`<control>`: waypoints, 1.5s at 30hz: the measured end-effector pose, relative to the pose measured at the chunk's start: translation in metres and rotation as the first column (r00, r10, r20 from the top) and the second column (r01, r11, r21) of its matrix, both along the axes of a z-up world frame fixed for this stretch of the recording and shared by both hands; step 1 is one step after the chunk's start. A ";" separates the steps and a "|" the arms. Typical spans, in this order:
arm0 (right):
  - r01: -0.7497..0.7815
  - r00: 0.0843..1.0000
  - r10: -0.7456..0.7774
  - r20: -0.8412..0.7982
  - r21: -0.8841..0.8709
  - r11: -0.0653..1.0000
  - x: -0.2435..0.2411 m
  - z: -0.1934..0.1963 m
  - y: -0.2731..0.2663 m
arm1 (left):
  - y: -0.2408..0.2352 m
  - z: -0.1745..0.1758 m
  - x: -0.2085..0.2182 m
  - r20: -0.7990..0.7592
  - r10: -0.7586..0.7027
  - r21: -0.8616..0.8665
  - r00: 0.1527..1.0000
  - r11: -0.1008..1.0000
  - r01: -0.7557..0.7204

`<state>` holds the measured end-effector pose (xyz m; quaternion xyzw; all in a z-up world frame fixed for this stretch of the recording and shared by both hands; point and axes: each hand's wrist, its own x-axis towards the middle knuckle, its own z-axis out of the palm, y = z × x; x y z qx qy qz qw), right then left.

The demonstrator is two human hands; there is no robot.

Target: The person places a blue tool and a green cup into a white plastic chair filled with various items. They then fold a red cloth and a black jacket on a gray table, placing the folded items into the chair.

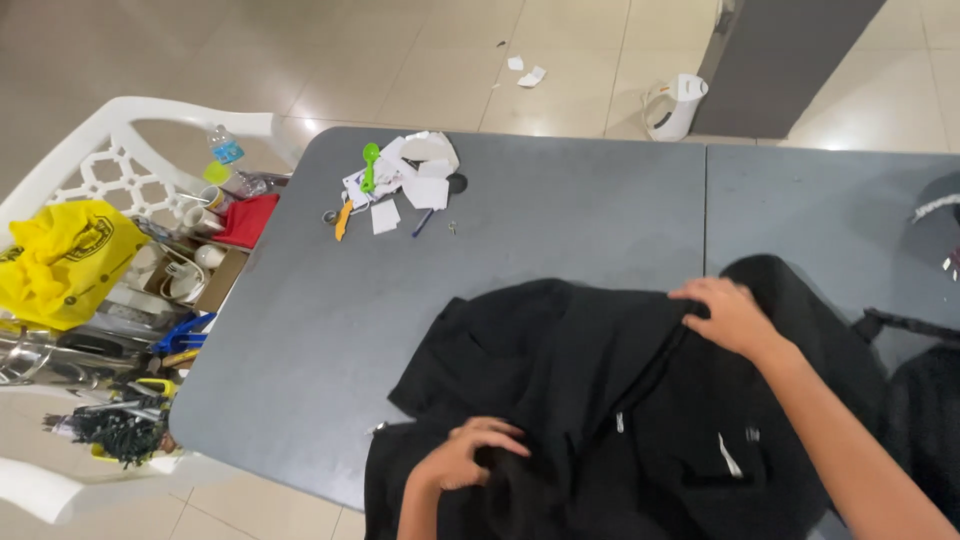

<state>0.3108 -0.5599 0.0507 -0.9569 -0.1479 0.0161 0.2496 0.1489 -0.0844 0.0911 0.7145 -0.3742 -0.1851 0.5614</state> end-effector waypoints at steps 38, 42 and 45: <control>0.308 0.770 -0.586 0.252 0.657 0.688 -0.190 0.166 0.089 | -0.172 -0.011 -0.088 0.124 0.425 0.288 0.897 0.849 -0.443; 0.108 0.869 -0.271 0.414 0.376 0.921 -0.214 0.205 0.216 | -0.156 -0.112 -0.087 -0.560 0.622 -0.196 0.547 0.542 -0.817; -0.219 0.974 0.221 -0.041 0.049 0.975 -0.213 0.158 0.260 | -0.118 -0.081 -0.096 -0.656 0.664 -0.283 0.359 0.224 -0.933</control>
